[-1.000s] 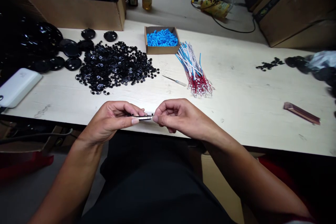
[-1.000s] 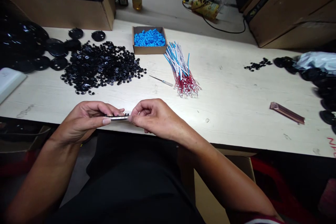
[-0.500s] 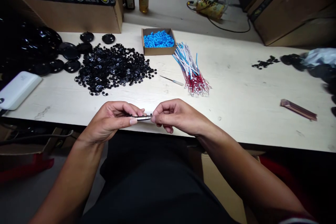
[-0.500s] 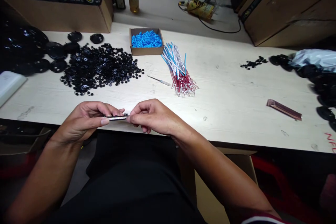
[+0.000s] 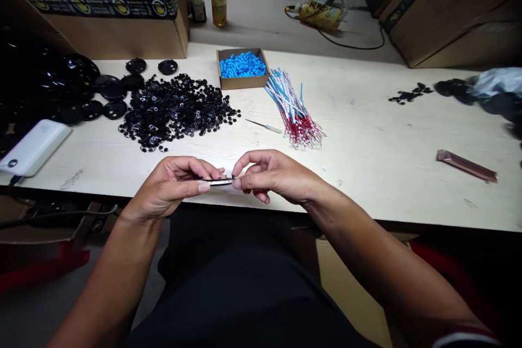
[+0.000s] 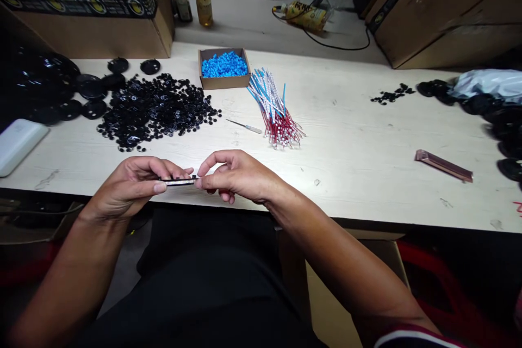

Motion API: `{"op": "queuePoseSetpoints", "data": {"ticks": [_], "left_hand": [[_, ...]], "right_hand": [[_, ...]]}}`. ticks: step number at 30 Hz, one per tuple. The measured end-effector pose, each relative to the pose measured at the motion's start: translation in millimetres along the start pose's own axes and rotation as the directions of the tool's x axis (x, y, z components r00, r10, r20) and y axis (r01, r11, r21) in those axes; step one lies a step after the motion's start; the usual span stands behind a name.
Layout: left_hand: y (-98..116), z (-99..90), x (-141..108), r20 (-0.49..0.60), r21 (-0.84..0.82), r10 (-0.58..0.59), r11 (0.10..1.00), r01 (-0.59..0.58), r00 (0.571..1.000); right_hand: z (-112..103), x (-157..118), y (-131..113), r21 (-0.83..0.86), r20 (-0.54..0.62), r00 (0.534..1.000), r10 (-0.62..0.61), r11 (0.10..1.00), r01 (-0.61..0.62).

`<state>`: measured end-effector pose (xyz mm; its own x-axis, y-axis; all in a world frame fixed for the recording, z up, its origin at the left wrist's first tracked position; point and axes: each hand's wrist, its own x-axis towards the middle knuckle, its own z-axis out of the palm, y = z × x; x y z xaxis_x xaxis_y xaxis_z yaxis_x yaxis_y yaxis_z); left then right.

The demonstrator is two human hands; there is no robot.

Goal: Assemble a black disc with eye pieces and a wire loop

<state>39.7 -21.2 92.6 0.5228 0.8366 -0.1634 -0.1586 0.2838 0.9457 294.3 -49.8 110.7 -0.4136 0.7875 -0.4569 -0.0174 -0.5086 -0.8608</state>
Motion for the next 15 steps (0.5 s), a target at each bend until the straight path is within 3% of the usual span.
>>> {"op": "queuePoseSetpoints", "data": {"ticks": [7, 11, 15], "left_hand": [[-2.8, 6.7, 1.6, 0.005, -0.051, 0.026, 0.998, -0.026, 1.000], [-4.9, 7.3, 2.0, -0.009, 0.040, 0.047, 0.998, -0.047, 0.999], [3.7, 11.5, 2.3, -0.030, 0.318, 0.047, 0.947, -0.035, 0.998]], "right_hand": [[-8.4, 4.8, 5.7, 0.122, 0.196, 0.980, -0.039, 0.992, 0.015], [-11.9, 6.2, 7.8, 0.132, 0.171, 0.983, -0.064, 0.990, 0.041], [-15.6, -0.3, 1.5, 0.033, 0.063, 0.991, -0.115, 0.993, 0.113]]}}
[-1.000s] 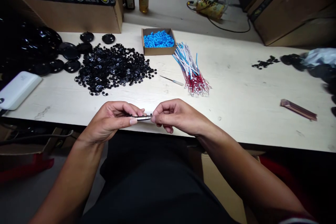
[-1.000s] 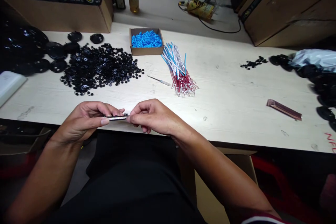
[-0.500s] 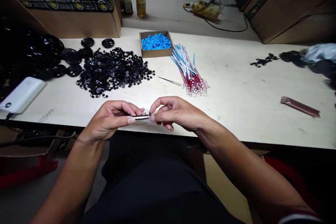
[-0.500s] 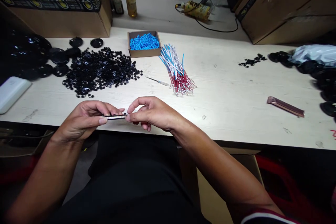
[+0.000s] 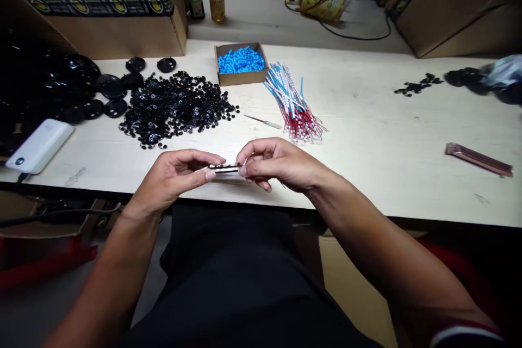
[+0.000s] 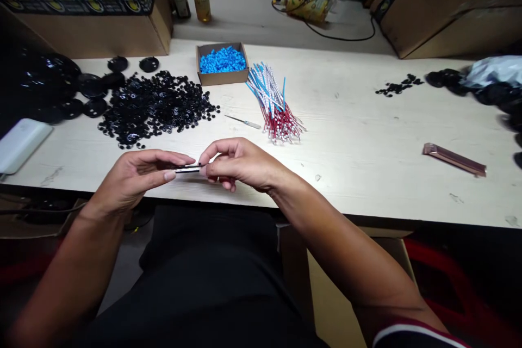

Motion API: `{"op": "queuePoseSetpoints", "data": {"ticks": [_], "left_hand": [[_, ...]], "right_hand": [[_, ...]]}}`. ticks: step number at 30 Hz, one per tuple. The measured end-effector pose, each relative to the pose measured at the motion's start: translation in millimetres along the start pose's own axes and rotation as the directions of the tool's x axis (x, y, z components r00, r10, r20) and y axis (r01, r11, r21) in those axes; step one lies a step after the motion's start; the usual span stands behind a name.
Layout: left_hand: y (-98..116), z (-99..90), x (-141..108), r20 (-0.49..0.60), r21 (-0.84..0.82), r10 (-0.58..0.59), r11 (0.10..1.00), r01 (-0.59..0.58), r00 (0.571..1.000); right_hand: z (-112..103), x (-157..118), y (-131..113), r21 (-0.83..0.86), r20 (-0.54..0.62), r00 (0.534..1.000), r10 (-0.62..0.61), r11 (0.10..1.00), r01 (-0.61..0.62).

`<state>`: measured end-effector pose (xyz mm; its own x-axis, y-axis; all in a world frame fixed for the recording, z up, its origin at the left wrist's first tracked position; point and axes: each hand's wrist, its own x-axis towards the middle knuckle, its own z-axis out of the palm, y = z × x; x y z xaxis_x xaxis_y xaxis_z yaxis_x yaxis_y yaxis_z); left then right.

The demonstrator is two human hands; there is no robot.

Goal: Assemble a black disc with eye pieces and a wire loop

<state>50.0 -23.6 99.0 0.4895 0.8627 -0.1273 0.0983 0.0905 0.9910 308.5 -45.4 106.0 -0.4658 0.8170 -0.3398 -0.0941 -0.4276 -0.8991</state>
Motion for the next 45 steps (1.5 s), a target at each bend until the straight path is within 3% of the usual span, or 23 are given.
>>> {"op": "queuePoseSetpoints", "data": {"ticks": [3, 7, 16, 26, 32, 38, 45], "left_hand": [[13.0, 6.3, 1.3, -0.022, 0.151, 0.010, 0.989, -0.007, 1.000], [23.5, 20.2, 6.4, -0.026, 0.193, 0.054, 0.980, -0.048, 0.998], [16.5, 39.3, 22.3, -0.090, -0.032, 0.004, 0.999, -0.007, 0.996], [0.7, 30.6, 30.1, -0.110, -0.127, -0.065, 0.991, 0.051, 0.992], [0.1, 27.5, 29.9, -0.100, -0.125, -0.057, 0.991, 0.044, 0.993], [-2.5, 24.3, 28.2, -0.095, -0.152, -0.056, 0.988, 0.042, 0.994], [-4.8, 20.2, 25.3, -0.082, -0.169, -0.061, 0.985, 0.046, 0.995]], "right_hand": [[1.1, -6.5, -8.1, -0.129, -0.100, 0.993, -0.066, 0.990, 0.053], [6.3, -13.0, -14.0, -0.268, -0.186, 0.973, -0.134, 0.960, 0.081], [8.4, -14.5, -9.9, -0.348, -0.243, 0.945, -0.220, 0.929, 0.127], [2.7, -22.5, -8.9, -0.463, -0.328, 0.899, -0.291, 0.879, 0.116], [-0.6, -16.4, -6.9, -0.477, -0.320, 0.907, -0.275, 0.873, 0.096], [-0.7, -9.9, -6.9, -0.400, -0.303, 0.937, -0.174, 0.916, 0.041], [0.6, -5.8, -2.5, -0.471, -0.328, 0.915, -0.234, 0.880, 0.057]]}}
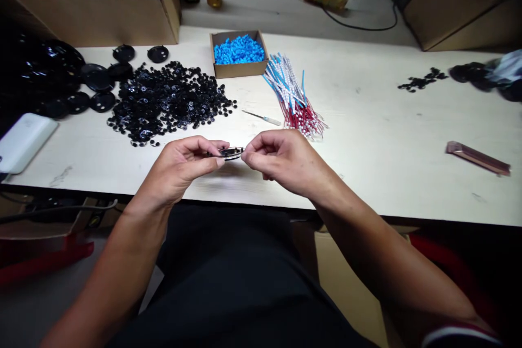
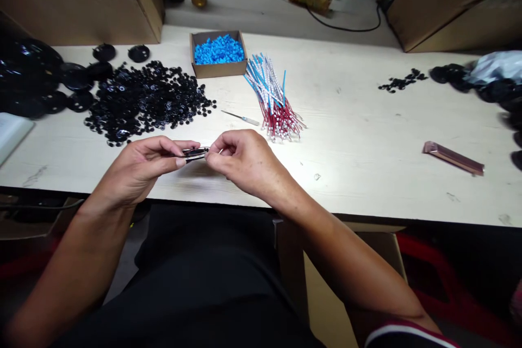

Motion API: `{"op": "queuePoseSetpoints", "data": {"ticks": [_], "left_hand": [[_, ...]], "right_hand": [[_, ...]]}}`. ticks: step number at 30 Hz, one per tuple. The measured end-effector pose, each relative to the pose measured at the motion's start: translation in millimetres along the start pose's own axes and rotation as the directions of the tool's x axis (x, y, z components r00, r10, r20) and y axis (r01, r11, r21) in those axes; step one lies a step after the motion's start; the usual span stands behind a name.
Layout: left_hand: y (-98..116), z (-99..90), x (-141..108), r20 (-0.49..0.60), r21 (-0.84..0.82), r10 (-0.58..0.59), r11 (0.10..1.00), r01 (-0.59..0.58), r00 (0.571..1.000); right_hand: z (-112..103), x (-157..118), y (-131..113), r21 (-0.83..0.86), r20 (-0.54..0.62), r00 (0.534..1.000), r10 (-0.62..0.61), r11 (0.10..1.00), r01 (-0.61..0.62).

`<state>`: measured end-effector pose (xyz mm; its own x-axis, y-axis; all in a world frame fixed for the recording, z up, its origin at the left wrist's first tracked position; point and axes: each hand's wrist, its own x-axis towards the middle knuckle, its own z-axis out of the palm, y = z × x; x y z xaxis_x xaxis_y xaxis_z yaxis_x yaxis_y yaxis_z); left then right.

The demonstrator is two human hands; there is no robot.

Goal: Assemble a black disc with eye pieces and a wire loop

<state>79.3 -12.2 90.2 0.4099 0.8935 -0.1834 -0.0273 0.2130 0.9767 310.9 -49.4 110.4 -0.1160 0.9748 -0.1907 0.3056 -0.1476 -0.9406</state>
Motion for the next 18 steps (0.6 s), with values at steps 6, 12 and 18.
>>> {"op": "queuePoseSetpoints", "data": {"ticks": [6, 12, 18], "left_hand": [[-1.1, 0.0, -1.7, -0.001, -0.013, 0.015, 1.000, -0.015, 1.000], [-2.2, 0.1, -4.5, -0.012, 0.003, 0.022, 1.000, -0.022, 1.000], [-4.0, -1.0, -6.8, -0.012, 0.012, 0.031, 0.999, -0.031, 0.999]], "right_hand": [[3.8, -3.5, -1.6, -0.036, -0.042, 0.999, -0.006, 0.999, 0.005], [6.0, -4.7, -1.5, -0.090, -0.068, 0.997, -0.038, 0.995, 0.031], [4.2, -2.5, -2.2, -0.096, -0.031, 0.999, -0.037, 0.995, 0.034]]}}
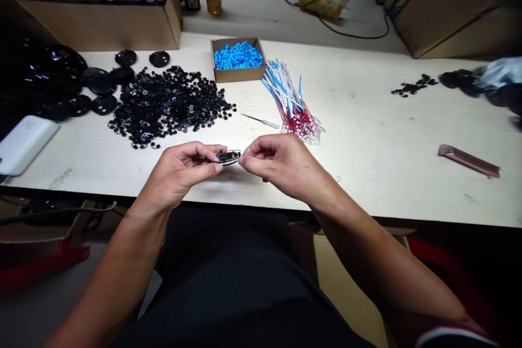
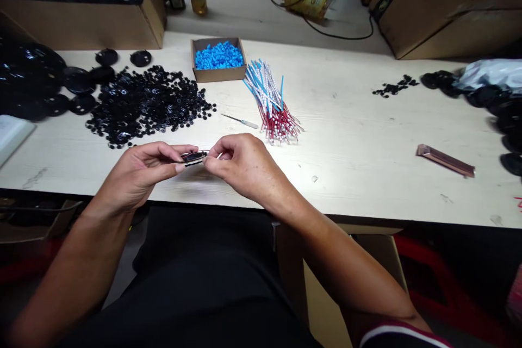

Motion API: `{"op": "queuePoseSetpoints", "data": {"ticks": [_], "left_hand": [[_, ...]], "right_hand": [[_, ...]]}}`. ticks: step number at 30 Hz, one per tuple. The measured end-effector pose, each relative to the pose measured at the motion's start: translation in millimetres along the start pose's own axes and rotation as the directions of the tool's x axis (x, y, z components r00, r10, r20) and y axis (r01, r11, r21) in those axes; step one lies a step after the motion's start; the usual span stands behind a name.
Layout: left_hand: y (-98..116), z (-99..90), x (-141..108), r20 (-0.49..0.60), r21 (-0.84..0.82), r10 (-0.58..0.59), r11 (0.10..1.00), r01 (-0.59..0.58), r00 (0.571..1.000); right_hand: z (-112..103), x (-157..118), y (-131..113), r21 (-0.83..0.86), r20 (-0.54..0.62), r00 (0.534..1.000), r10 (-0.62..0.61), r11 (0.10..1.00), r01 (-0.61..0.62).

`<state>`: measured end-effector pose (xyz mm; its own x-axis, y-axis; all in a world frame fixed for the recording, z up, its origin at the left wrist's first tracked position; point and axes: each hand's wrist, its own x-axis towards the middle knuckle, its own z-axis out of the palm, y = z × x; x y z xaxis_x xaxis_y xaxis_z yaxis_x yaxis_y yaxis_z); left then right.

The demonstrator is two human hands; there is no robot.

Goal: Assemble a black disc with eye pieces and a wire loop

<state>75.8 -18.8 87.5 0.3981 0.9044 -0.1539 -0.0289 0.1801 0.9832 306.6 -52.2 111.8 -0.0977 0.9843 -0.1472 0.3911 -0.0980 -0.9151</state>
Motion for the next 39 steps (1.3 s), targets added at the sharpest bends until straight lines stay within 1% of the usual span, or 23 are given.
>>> {"op": "queuePoseSetpoints", "data": {"ticks": [4, 9, 15, 18, 22, 26, 29, 34, 39], "left_hand": [[2.9, 0.2, -1.9, 0.004, 0.003, 0.012, 1.000, -0.012, 1.000], [7.3, 0.0, -3.7, 0.009, -0.007, 0.009, 1.000, -0.009, 1.000], [6.7, -4.0, -4.3, 0.042, -0.052, -0.033, 0.998, 0.035, 0.999], [6.3, -6.1, -5.0, 0.077, -0.077, -0.044, 0.996, 0.050, 0.996], [6.6, -8.8, -5.4, 0.117, -0.114, -0.049, 0.991, 0.063, 0.992], [6.4, -9.3, -4.9, 0.160, -0.177, -0.052, 0.981, 0.080, 0.986], [5.1, -6.8, -4.7, 0.183, -0.200, -0.054, 0.976, 0.091, 0.982], [2.0, -4.4, -5.8, 0.169, -0.235, -0.073, 0.966, 0.112, 0.983], [0.2, -8.4, -5.4, 0.152, -0.218, -0.101, 0.967, 0.133, 0.983]], "right_hand": [[-3.2, 0.8, -0.2, -0.003, 0.019, 1.000, 0.007, 1.000, -0.007], [-6.4, 3.3, -0.1, 0.074, 0.067, 0.997, 0.048, 0.996, -0.053], [-8.9, 9.4, -0.1, 0.208, 0.193, 0.968, 0.159, 0.958, -0.198], [-9.8, 10.2, 0.3, 0.222, 0.213, 0.961, 0.176, 0.949, -0.223], [-11.1, 9.0, 0.1, 0.260, 0.219, 0.966, 0.136, 0.946, -0.192], [-13.3, 8.3, -1.0, 0.333, 0.287, 0.956, 0.055, 0.930, -0.153], [-15.9, 8.5, -0.8, 0.339, 0.326, 0.945, 0.039, 0.928, -0.155], [-21.4, 7.4, -1.4, 0.290, 0.343, 0.938, 0.045, 0.945, -0.151], [-22.3, 5.3, -4.3, 0.269, 0.302, 0.953, 0.025, 0.957, -0.111]]}}
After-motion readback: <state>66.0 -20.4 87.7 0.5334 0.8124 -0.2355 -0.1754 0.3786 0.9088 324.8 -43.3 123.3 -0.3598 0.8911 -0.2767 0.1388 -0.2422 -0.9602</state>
